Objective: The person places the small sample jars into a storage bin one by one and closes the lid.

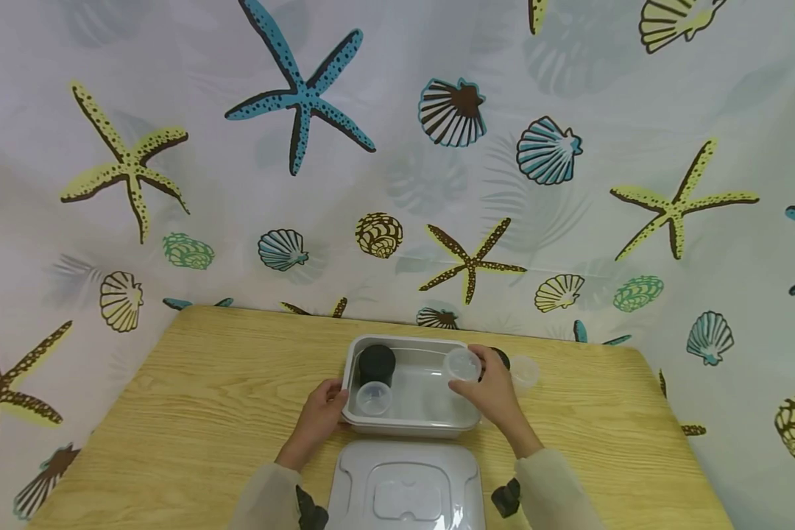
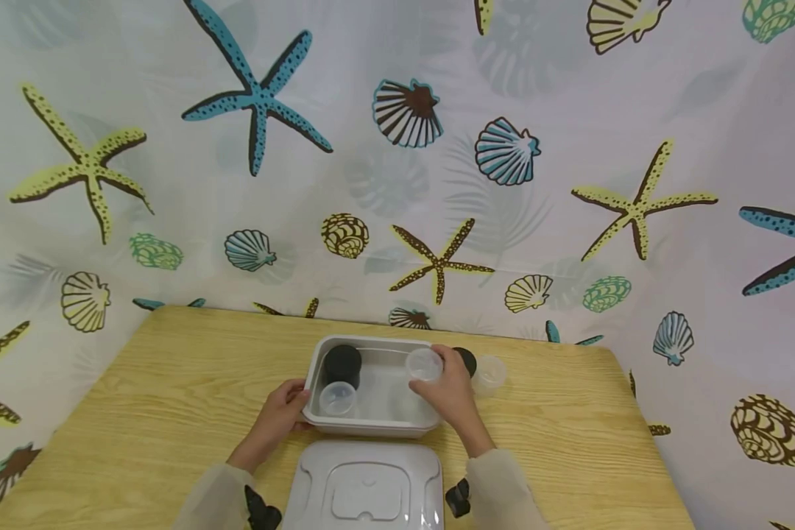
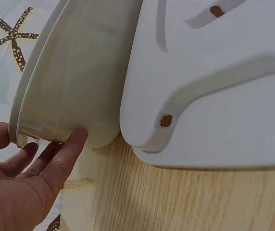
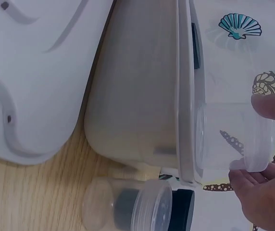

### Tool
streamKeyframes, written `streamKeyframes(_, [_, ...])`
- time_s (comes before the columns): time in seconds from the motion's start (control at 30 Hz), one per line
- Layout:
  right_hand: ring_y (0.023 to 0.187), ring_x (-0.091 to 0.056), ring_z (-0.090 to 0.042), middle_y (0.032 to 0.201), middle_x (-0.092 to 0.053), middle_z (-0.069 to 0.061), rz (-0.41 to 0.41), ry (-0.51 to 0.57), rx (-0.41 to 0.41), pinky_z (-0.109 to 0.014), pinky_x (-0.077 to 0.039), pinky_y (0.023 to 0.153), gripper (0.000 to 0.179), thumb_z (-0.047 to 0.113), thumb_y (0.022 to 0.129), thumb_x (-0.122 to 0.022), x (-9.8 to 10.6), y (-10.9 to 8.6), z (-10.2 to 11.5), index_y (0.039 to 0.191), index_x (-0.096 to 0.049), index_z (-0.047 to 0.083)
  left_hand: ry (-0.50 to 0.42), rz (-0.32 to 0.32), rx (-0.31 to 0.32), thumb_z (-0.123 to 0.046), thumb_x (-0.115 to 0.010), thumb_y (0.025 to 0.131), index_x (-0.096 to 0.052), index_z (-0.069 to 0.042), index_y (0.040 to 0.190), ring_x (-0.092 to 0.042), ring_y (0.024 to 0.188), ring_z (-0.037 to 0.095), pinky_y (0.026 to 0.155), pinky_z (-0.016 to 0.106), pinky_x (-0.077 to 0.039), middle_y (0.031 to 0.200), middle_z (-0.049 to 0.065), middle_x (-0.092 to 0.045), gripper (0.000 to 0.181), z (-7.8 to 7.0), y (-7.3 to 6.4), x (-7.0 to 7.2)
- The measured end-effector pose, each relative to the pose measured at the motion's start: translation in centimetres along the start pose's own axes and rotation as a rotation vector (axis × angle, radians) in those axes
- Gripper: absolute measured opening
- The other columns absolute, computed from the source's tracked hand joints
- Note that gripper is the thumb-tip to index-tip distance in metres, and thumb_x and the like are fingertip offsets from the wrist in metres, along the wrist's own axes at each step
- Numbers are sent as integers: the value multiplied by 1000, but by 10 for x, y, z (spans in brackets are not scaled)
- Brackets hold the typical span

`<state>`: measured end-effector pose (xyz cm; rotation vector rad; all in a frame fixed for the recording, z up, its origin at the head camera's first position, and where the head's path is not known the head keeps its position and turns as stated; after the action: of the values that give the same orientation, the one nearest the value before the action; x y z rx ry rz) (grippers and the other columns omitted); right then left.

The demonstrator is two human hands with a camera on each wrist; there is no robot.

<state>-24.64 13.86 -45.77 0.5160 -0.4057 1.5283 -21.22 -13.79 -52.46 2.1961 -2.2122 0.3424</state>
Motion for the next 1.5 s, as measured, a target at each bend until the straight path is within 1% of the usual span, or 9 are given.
streamKeyframes(0.07, [118, -53, -35, 130, -52, -20, 1, -7, -2, -49, -47, 99, 67, 12, 73, -78, -3, 1, 1, 131, -48, -1, -2, -9, 32, -15, -43, 101, -44, 7, 131, -58, 103, 33, 75, 42, -58, 125, 30, -50, 37, 0, 1, -1])
streamKeyframes(0.17, [118, -53, -35, 129, -53, -19, 2, -16, -4, -48, -46, 99, 67, 13, 72, -79, -8, 2, 2, 130, -49, -1, 3, -15, 56, -12, -42, 101, -43, 6, 133, -58, 103, 34, 76, 44, -58, 127, 30, -50, 37, -1, 1, -1])
streamKeyframes(0.33, [116, -53, -35, 126, -54, -20, 5, -20, 14, -49, -47, 97, 65, 12, 72, -80, -15, 3, 1, 128, -51, -1, 10, -22, 65, -11, -42, 101, -43, 6, 132, -59, 101, 32, 76, 44, -57, 125, 29, -51, 36, -1, 1, -2])
streamKeyframes(0.63, [113, -55, -35, 122, -57, -21, -8, -9, 56, -49, -48, 94, 63, 10, 68, -81, -26, 5, 5, 124, -53, -2, 8, -30, 60, -9, -42, 100, -44, 7, 130, -59, 100, 32, 76, 45, -57, 123, 29, -52, 34, -1, 0, -2])
streamKeyframes(0.87, [112, -55, -33, 120, -59, -19, 2, 18, 58, -48, -47, 94, 60, 9, 67, -81, -38, 8, 4, 120, -54, 0, 18, -33, 43, -9, -43, 100, -45, 7, 129, -60, 98, 32, 75, 46, -57, 124, 30, -52, 33, -1, -1, -1])
streamKeyframes(1.0, [114, -54, -33, 122, -58, -19, 15, 8, 47, -48, -46, 97, 63, 9, 67, -82, -48, 12, 0, 122, -52, 0, 19, -30, 44, -9, -43, 100, -46, 7, 129, -60, 98, 32, 75, 45, -57, 125, 30, -52, 33, 0, 0, -1])
streamKeyframes(1.13, [112, -54, -34, 120, -57, -21, 25, 1, 54, -48, -45, 97, 65, 8, 66, -82, -57, 17, -1, 122, -51, -4, 18, -32, 45, -9, -43, 100, -46, 7, 128, -60, 97, 31, 74, 45, -57, 122, 29, -53, 33, 0, -1, 0])
streamKeyframes(1.3, [112, -55, -35, 120, -59, -22, 38, -30, 56, -49, -45, 98, 64, 8, 66, -82, -62, 18, 1, 122, -52, -4, 7, -28, 42, -9, -42, 100, -45, 8, 129, -60, 97, 32, 76, 47, -57, 122, 30, -52, 33, 0, -1, 0])
streamKeyframes(1.5, [112, -54, -36, 120, -58, -22, 47, -49, 47, -49, -44, 98, 64, 11, 67, -82, -67, 19, 2, 122, -53, -5, 17, -27, 47, -9, -43, 100, -45, 7, 129, -60, 97, 31, 77, 47, -57, 123, 29, -53, 33, 1, 0, 0])
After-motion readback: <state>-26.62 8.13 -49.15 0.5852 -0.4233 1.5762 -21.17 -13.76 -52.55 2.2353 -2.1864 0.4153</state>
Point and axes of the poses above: each hand's wrist, its own y-axis towards the middle knuckle, its own x-axis out of the back of the hand, z = x × y, the point moved 4 cm from there along y, towards the middle knuckle
